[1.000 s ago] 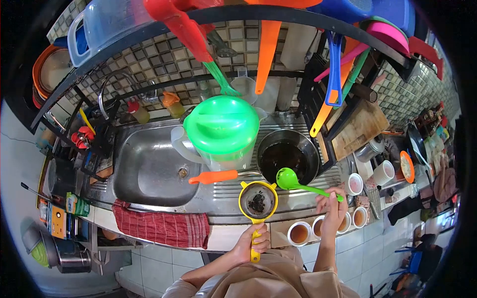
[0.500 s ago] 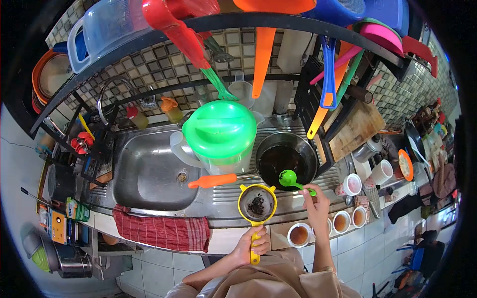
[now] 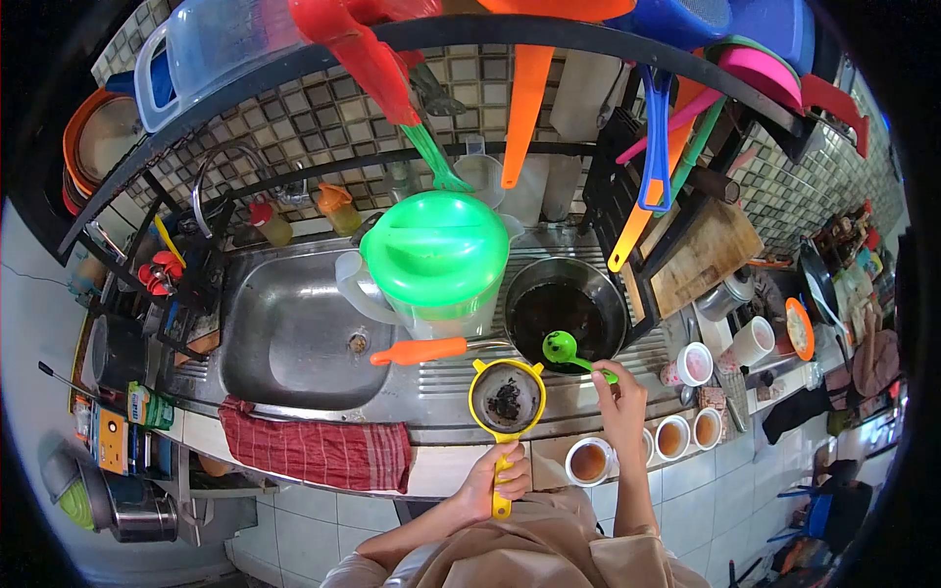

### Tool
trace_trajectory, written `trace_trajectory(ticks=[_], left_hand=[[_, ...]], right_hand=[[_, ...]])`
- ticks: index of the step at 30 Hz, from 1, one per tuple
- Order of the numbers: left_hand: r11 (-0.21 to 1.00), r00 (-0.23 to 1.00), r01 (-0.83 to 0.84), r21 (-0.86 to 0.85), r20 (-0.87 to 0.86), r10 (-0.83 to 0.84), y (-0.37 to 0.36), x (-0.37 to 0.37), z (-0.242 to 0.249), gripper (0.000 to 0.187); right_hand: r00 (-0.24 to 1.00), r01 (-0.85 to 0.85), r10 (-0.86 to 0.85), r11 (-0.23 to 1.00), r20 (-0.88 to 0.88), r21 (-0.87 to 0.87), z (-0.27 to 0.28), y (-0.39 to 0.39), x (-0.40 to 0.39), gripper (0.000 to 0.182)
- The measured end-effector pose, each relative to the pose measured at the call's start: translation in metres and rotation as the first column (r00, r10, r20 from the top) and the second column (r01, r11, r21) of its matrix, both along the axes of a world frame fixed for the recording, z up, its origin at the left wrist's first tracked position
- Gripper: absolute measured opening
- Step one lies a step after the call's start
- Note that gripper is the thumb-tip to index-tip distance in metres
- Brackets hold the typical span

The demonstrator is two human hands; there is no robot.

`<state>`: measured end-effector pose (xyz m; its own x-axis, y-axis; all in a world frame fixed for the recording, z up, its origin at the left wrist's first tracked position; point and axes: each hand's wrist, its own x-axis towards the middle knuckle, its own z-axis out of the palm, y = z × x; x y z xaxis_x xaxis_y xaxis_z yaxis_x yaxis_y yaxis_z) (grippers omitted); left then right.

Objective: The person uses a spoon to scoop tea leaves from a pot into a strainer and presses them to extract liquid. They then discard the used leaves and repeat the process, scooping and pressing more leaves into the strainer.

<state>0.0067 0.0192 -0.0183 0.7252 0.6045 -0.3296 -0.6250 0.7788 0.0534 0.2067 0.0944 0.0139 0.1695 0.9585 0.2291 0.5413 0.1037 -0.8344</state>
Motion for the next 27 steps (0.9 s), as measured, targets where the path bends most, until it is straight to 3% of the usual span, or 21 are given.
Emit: trace_trajectory(ticks=[27], left_hand=[[1.0, 1.0, -0.006, -0.009, 0.018, 0.006, -0.0013, 0.0004, -0.003, 0.029]], right_hand=[[0.996, -0.014, 0.017, 0.999, 0.087, -0.035, 0.0069, -0.0004, 0.0021, 0.018]])
